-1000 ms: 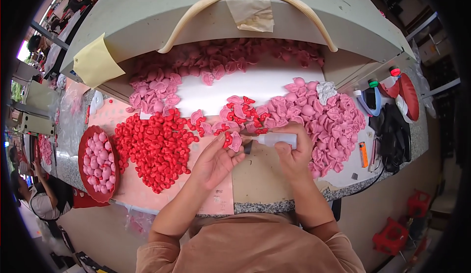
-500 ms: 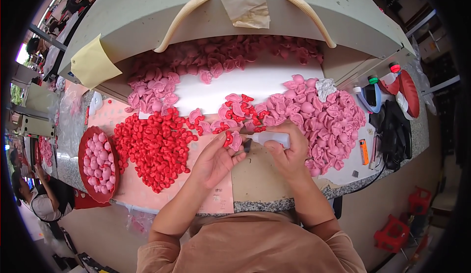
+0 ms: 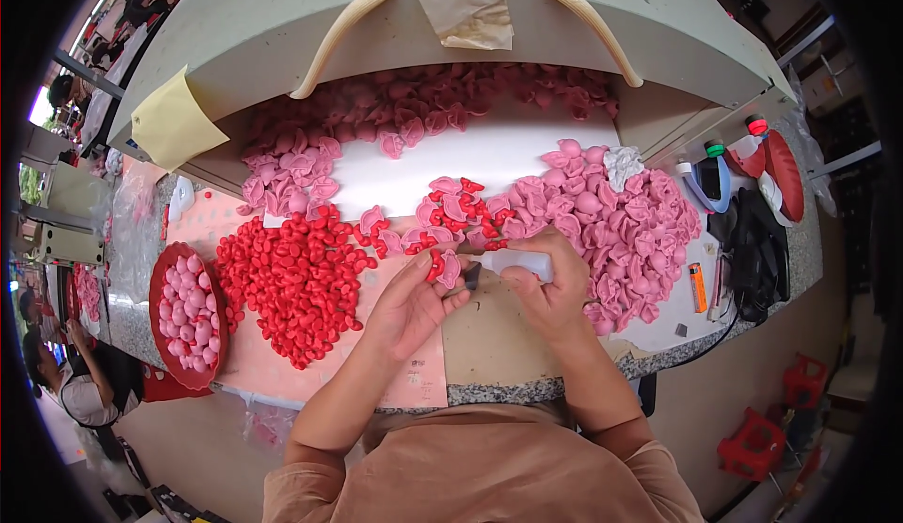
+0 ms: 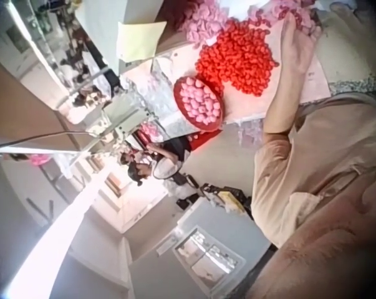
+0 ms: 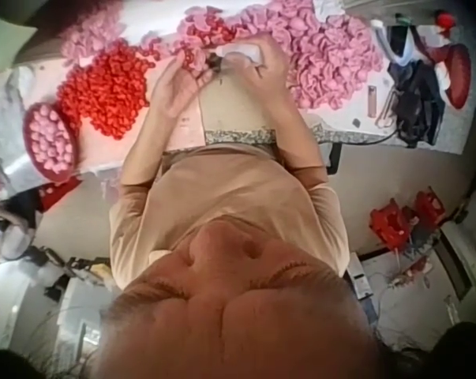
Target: Manually gluing small red and pink plastic components together on an assembly line.
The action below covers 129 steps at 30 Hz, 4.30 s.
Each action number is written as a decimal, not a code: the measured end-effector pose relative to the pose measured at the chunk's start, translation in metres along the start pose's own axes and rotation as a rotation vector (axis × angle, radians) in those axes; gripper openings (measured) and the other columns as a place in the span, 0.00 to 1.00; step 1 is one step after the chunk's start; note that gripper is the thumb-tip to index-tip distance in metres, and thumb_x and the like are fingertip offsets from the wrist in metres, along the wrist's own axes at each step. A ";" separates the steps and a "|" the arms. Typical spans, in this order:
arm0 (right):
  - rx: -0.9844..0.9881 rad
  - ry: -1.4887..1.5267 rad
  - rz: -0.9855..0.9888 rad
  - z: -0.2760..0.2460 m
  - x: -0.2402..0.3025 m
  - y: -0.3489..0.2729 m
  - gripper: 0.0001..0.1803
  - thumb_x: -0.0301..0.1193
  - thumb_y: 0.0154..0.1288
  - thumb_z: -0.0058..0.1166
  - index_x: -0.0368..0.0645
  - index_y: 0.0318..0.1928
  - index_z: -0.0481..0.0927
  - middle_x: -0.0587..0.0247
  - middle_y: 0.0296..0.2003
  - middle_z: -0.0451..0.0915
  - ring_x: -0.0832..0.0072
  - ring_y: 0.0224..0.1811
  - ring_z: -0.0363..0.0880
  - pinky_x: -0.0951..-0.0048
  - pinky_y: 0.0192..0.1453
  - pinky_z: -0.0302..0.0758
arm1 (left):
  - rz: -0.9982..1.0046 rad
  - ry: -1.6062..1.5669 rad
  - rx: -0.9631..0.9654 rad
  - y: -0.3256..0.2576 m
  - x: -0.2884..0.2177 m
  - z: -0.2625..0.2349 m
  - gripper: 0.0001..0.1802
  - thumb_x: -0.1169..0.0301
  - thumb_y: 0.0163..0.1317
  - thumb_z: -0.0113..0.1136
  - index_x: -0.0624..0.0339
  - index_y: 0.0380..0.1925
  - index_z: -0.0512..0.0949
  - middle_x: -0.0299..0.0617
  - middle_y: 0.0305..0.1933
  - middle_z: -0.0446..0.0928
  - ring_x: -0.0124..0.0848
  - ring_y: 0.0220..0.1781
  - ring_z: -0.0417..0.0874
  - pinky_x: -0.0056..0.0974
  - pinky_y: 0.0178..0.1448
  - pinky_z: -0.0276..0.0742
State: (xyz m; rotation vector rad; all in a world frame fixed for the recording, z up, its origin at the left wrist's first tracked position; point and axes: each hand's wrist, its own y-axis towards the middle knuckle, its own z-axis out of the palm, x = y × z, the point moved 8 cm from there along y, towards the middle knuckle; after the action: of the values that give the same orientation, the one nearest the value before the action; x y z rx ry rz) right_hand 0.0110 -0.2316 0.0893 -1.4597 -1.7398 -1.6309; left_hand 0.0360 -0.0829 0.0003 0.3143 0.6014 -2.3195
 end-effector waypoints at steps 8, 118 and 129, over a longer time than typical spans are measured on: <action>0.005 -0.025 -0.030 0.000 0.002 0.001 0.17 0.36 0.49 0.65 0.38 0.33 0.75 0.56 0.25 0.76 0.65 0.25 0.75 0.70 0.28 0.70 | 0.012 0.025 -0.028 0.000 0.000 -0.002 0.18 0.61 0.66 0.48 0.60 0.50 0.69 0.41 0.44 0.76 0.29 0.43 0.76 0.39 0.51 0.72; 0.044 -0.217 -0.287 0.008 0.028 -0.006 0.23 0.38 0.42 0.70 0.39 0.36 0.76 0.59 0.24 0.73 0.66 0.22 0.70 0.70 0.25 0.67 | 0.130 -0.008 -0.012 0.000 -0.017 -0.001 0.26 0.66 0.63 0.49 0.58 0.61 0.59 0.43 0.61 0.65 0.35 0.59 0.69 0.46 0.65 0.63; 0.038 -0.189 -0.292 0.009 0.026 -0.008 0.22 0.38 0.43 0.70 0.39 0.36 0.75 0.59 0.25 0.74 0.66 0.23 0.71 0.70 0.24 0.67 | 0.126 -0.029 -0.017 0.000 -0.018 -0.002 0.27 0.65 0.63 0.48 0.57 0.62 0.59 0.42 0.62 0.64 0.35 0.62 0.66 0.47 0.67 0.59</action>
State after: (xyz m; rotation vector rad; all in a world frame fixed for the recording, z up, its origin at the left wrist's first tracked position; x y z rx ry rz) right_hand -0.0033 -0.2112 0.1038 -1.4361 -2.1644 -1.6280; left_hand 0.0493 -0.0708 0.0053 0.3009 0.5709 -2.1936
